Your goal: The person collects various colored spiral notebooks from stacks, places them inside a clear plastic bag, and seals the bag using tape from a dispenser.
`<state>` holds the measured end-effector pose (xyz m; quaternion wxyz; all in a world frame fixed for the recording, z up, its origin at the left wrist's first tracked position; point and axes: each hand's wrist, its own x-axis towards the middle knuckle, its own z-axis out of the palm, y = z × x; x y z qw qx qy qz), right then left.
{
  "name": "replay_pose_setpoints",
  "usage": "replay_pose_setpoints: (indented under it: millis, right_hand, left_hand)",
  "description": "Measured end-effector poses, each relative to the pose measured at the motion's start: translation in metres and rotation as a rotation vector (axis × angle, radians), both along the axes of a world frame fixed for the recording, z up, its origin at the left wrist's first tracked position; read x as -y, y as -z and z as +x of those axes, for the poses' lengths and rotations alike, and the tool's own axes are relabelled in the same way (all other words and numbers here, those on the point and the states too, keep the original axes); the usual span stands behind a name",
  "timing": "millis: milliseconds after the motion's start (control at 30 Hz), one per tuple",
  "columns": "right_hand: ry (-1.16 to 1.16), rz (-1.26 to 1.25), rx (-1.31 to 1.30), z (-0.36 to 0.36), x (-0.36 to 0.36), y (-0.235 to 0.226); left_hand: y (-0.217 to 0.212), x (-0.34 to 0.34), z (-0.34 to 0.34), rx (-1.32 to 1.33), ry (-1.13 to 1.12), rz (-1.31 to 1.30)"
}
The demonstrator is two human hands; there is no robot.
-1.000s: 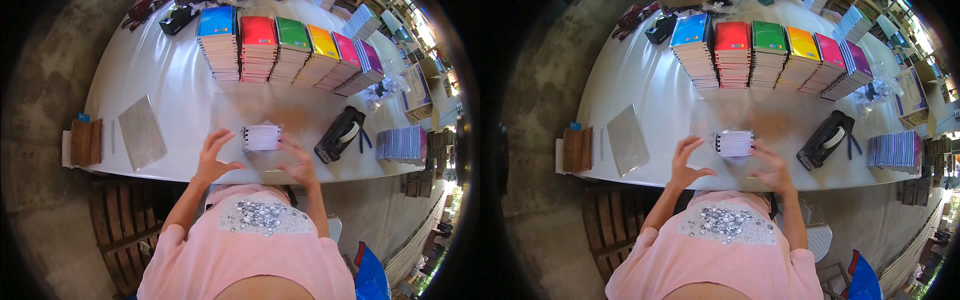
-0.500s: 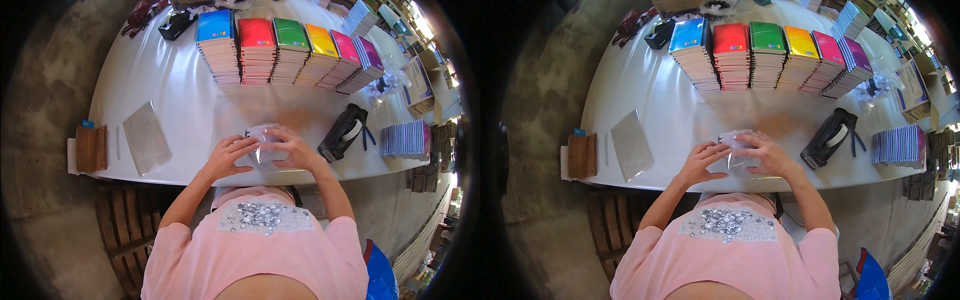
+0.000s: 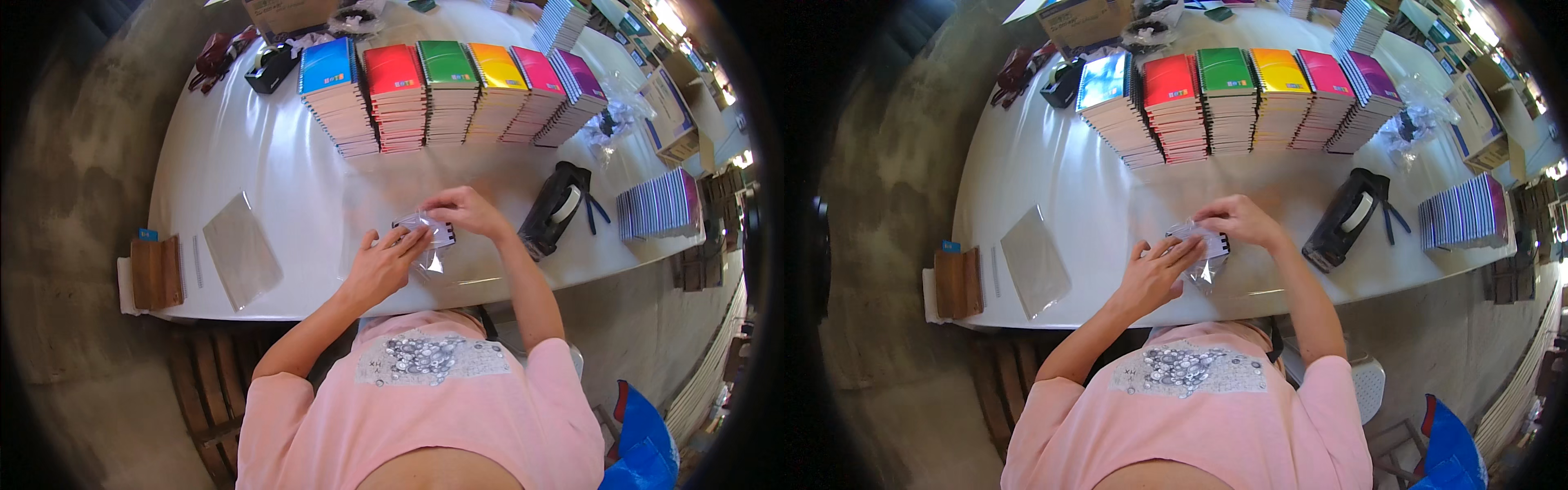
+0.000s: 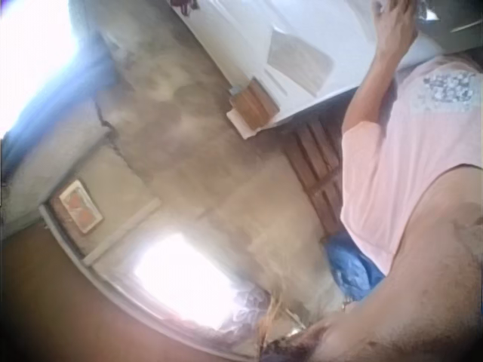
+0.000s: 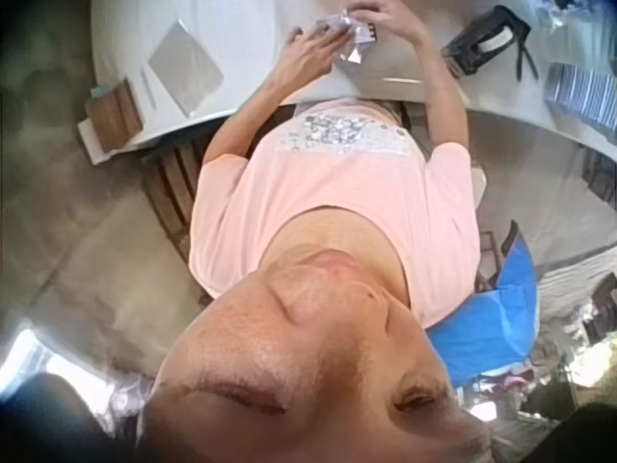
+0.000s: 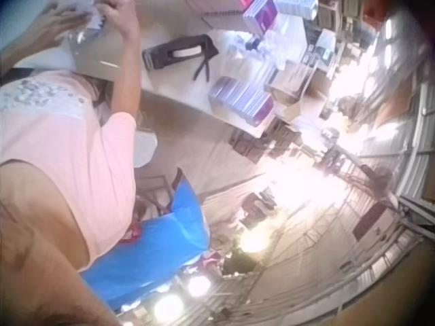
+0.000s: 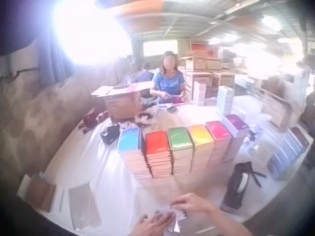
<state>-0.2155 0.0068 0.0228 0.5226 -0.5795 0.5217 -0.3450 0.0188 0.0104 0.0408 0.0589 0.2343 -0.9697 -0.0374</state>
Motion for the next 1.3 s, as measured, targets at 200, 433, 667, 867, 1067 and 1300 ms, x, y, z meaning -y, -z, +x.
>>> replay_pose_setpoints:
  millis: [200, 433, 667, 867, 1067, 1300]
  right_hand:
    - [0.496, -0.311, 0.288, 0.018, -0.005, -0.013]
    - [1.451, -0.183, -0.7, -0.066, -0.147, 0.028]
    - [1.411, -0.004, 0.286, -0.086, -0.156, 0.077]
    - [1.729, 0.051, 0.614, -0.057, -0.131, 0.055]
    - [1.62, 0.007, 0.241, -0.035, -0.16, 0.076]
    - [1.278, -0.344, -0.703, -0.005, -0.154, 0.02]
  left_hand:
    - [-0.007, 0.007, -0.002, 0.049, 0.012, 0.073]
    - [-0.009, 0.025, -0.002, 0.131, 0.026, 0.184]
    - [-0.01, 0.027, -0.004, 0.134, 0.081, 0.089]
    - [0.002, 0.026, 0.002, 0.08, 0.046, 0.033]
    - [0.008, 0.025, 0.003, 0.012, 0.061, -0.011]
    - [0.011, 0.024, 0.003, 0.043, 0.064, -0.167]
